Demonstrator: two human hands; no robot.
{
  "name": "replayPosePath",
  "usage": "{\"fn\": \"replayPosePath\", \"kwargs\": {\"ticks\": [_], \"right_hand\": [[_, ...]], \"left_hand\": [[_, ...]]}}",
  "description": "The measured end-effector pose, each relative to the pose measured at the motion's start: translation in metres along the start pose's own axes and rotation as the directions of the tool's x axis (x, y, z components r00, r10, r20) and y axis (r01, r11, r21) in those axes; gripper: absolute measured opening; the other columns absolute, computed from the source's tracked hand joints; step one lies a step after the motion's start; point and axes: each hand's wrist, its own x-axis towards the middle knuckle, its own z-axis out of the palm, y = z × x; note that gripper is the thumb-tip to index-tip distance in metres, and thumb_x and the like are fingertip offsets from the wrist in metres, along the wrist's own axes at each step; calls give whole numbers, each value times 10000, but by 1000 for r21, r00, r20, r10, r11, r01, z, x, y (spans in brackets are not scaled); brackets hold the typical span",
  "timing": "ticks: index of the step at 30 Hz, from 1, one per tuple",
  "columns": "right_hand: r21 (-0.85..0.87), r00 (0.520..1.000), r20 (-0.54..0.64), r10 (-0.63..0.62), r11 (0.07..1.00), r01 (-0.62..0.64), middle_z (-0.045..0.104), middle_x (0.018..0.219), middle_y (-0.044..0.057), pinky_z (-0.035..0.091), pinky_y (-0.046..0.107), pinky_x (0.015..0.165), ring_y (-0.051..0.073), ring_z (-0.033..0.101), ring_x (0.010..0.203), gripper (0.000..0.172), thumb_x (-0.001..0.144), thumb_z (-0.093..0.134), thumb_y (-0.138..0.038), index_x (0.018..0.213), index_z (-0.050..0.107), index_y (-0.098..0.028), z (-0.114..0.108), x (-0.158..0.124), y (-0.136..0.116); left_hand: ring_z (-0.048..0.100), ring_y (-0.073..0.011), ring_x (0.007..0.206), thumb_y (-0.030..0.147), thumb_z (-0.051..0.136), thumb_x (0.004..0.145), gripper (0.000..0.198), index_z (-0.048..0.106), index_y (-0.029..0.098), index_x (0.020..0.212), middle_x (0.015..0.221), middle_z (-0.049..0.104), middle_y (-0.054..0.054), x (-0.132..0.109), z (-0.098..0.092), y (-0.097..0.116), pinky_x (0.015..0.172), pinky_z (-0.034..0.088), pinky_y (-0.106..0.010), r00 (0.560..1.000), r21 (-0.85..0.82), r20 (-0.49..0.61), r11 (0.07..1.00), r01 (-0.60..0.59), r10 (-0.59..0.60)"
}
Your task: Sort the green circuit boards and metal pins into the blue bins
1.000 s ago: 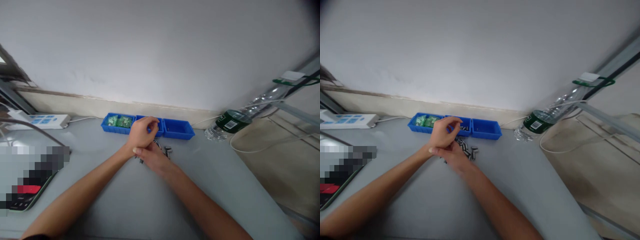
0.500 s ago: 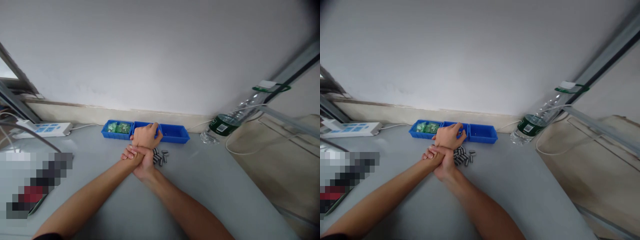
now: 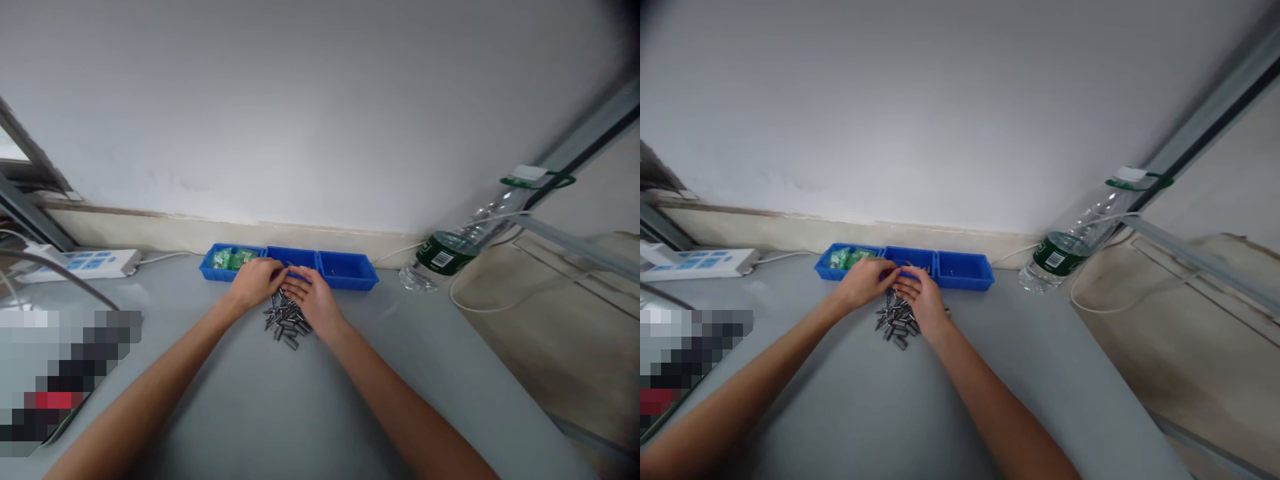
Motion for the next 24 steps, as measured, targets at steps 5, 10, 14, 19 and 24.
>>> {"fn": "replayPosePath", "kwargs": {"ticks": [5,10,14,19,24], "right_hand": [[-504,966,113,-233,825,258,723,713,32,488,285,591,160,648,608,92,780,699,-287,812,705,-201,-23,21,-23],[-830,875,466,-131,276,484,734,756,40,486,305,658,180,675,704,80,842,715,-250,899,747,-203,-21,25,-64],[-837,853,521,30,212,504,770,914,54,528,310,780,185,712,847,223,914,682,-261,1120,735,-194,-18,23,-79],[-838,847,531,29,163,520,774,1019,72,546,317,845,194,722,935,275,925,676,-227,1195,715,-192,-19,25,-76],[-849,849,528,33,67,525,771,993,58,545,315,813,196,718,904,299,932,684,-282,1223,712,-220,-25,19,-84]], "left_hand": [[682,-213,730,156,542,865,238,777,189,872,781,737,-97,0,-2,-6,682,490,-291,982,138,183,988,-67,41],[725,-274,819,110,610,790,177,771,179,813,815,738,-126,2,-2,2,708,526,-323,926,270,378,956,-114,3],[738,-299,924,140,621,832,152,759,171,888,912,749,-129,3,3,4,763,539,-338,915,327,403,939,-110,-33],[727,-296,959,124,605,865,226,707,172,1061,1015,744,-130,4,6,5,751,515,-331,906,315,420,945,-93,-51],[699,-270,872,129,663,794,228,661,187,1015,909,729,-84,5,1,2,674,438,-306,911,251,413,963,-102,-11]]}}
